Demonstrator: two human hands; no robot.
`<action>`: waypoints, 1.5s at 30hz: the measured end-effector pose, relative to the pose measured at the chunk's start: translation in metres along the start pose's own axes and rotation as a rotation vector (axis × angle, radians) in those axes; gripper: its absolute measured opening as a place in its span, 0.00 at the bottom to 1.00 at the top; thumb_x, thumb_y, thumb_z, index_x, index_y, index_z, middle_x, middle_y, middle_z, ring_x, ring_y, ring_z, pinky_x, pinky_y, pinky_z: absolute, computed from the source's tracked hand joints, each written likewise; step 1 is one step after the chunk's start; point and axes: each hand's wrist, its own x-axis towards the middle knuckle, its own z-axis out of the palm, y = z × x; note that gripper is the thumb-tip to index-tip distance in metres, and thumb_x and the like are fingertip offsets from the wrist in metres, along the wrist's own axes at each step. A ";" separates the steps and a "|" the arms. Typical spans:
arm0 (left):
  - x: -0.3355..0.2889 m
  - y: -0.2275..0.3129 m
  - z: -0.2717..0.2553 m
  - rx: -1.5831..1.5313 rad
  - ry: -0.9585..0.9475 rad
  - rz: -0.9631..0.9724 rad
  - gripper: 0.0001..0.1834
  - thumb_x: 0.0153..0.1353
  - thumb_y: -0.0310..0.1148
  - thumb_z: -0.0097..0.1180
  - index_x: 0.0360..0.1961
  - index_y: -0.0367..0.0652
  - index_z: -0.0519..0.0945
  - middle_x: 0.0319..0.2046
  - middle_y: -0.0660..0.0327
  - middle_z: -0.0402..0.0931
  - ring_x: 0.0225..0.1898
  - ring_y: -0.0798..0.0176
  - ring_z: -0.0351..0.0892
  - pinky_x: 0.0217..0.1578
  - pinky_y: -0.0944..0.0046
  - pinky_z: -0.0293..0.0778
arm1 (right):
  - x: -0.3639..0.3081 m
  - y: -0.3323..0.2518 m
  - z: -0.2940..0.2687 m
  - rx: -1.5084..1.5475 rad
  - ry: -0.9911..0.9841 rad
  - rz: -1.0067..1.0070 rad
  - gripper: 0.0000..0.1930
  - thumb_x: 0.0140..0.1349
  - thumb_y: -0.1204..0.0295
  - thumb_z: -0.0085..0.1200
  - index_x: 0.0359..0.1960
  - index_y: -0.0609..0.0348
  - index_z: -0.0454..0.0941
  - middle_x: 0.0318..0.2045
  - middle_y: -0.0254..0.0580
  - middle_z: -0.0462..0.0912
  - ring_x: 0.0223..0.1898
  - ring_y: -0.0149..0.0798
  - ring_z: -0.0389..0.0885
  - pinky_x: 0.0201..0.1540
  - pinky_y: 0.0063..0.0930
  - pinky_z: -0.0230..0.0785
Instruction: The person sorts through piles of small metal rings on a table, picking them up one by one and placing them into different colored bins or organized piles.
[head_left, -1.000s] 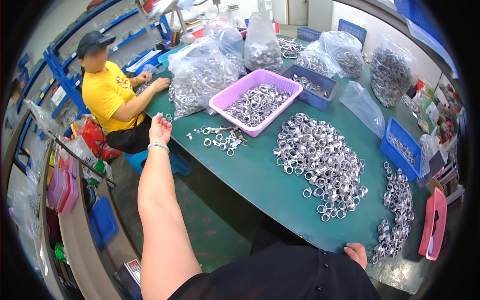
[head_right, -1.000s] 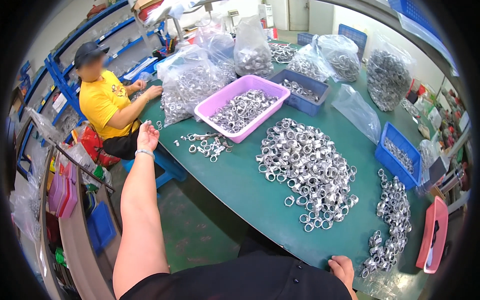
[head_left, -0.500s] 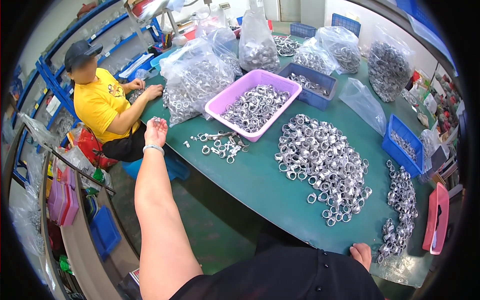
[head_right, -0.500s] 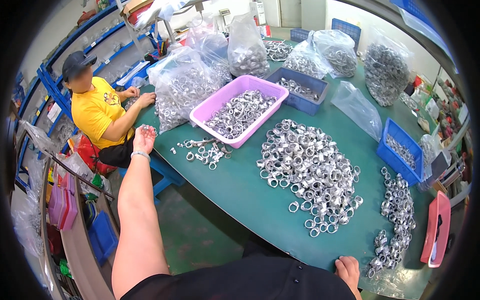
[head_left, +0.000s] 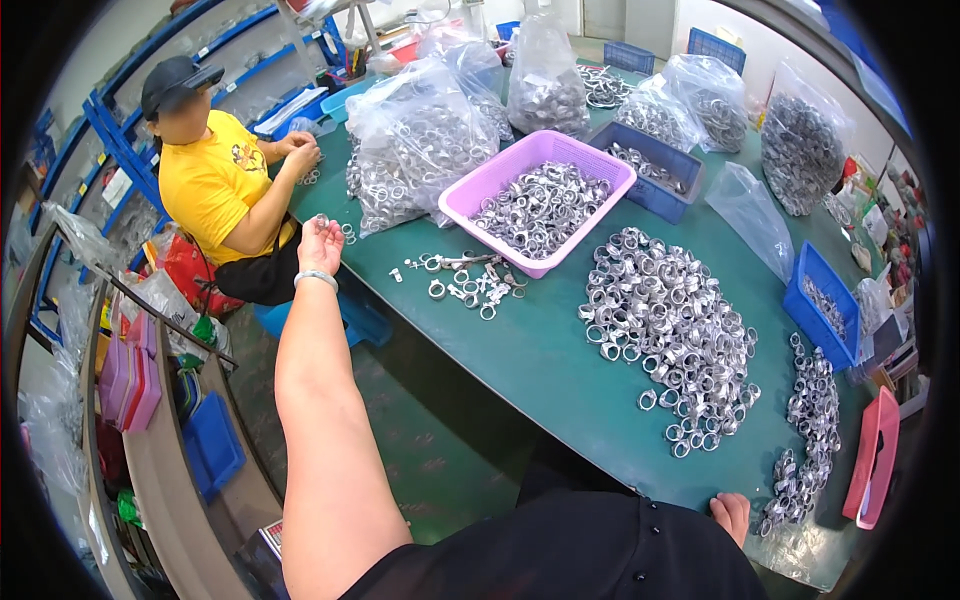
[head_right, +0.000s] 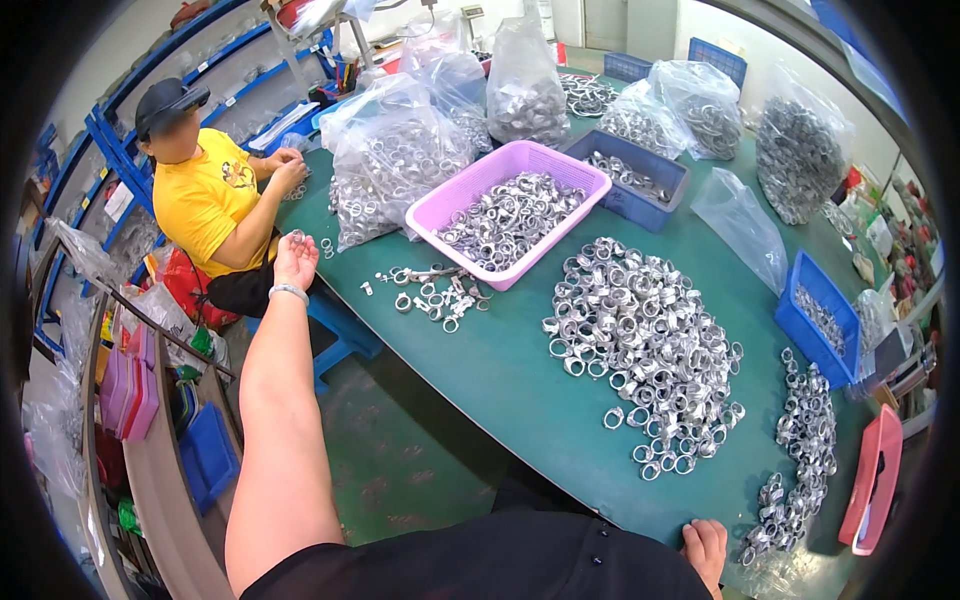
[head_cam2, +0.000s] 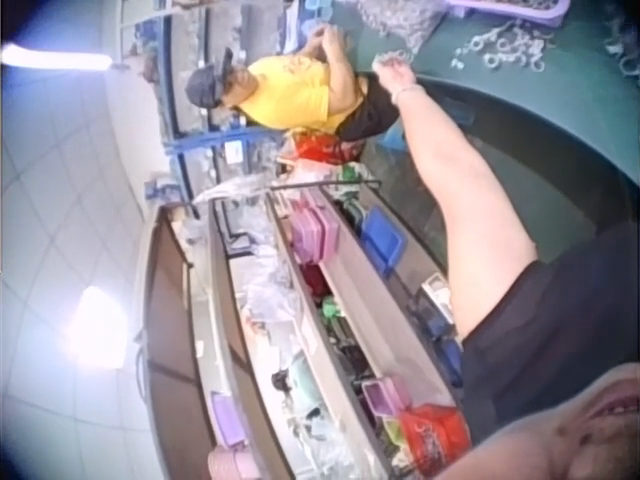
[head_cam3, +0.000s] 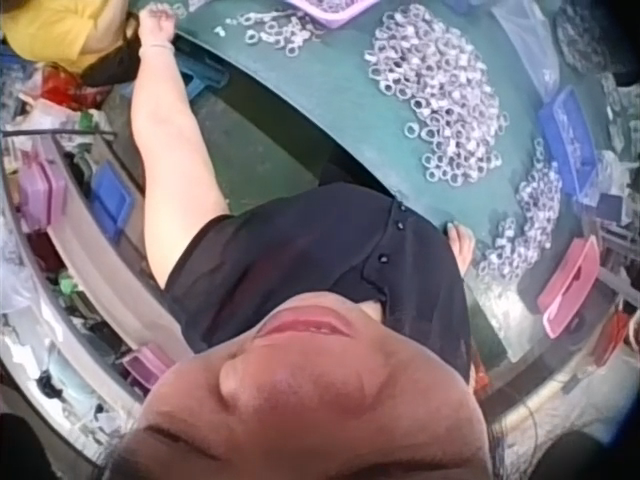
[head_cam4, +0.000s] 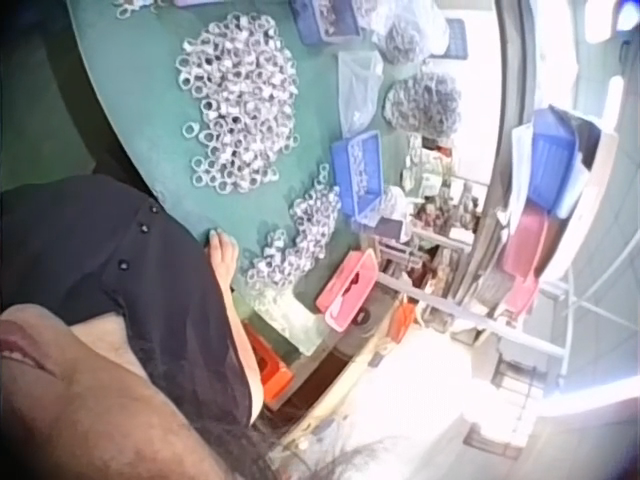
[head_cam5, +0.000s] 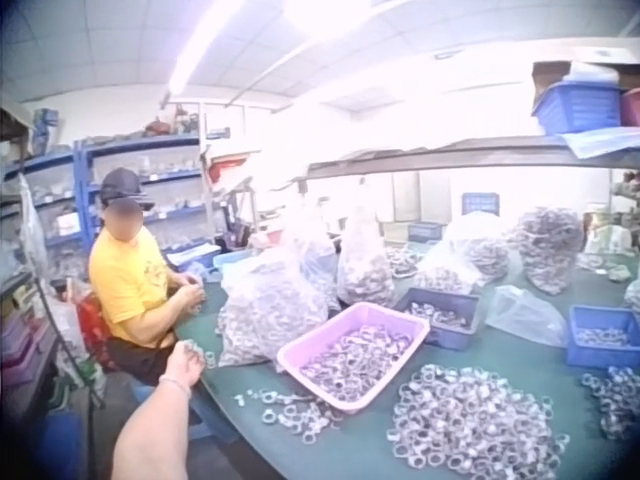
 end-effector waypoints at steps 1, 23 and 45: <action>0.000 0.001 -0.001 0.002 0.010 0.012 0.10 0.59 0.36 0.49 0.32 0.40 0.71 0.29 0.58 0.71 0.31 0.63 0.71 0.32 0.67 0.71 | -0.001 0.001 0.000 0.012 -0.003 -0.007 0.16 0.42 0.77 0.53 0.37 0.64 0.71 0.36 0.51 0.73 0.37 0.54 0.72 0.40 0.43 0.67; 0.001 0.008 0.005 -0.078 -0.012 0.044 0.07 0.57 0.35 0.53 0.29 0.42 0.73 0.27 0.62 0.71 0.31 0.65 0.72 0.32 0.67 0.71 | -0.010 0.011 0.005 -0.026 -0.022 -0.039 0.16 0.44 0.74 0.52 0.38 0.64 0.71 0.35 0.50 0.73 0.37 0.53 0.71 0.41 0.43 0.66; 0.018 0.015 0.010 -0.253 -0.109 0.173 0.13 0.65 0.37 0.44 0.35 0.37 0.74 0.32 0.60 0.74 0.35 0.63 0.75 0.38 0.65 0.75 | -0.001 -0.003 0.002 -0.004 0.006 0.053 0.17 0.38 0.80 0.51 0.36 0.61 0.74 0.37 0.47 0.74 0.38 0.53 0.72 0.40 0.41 0.68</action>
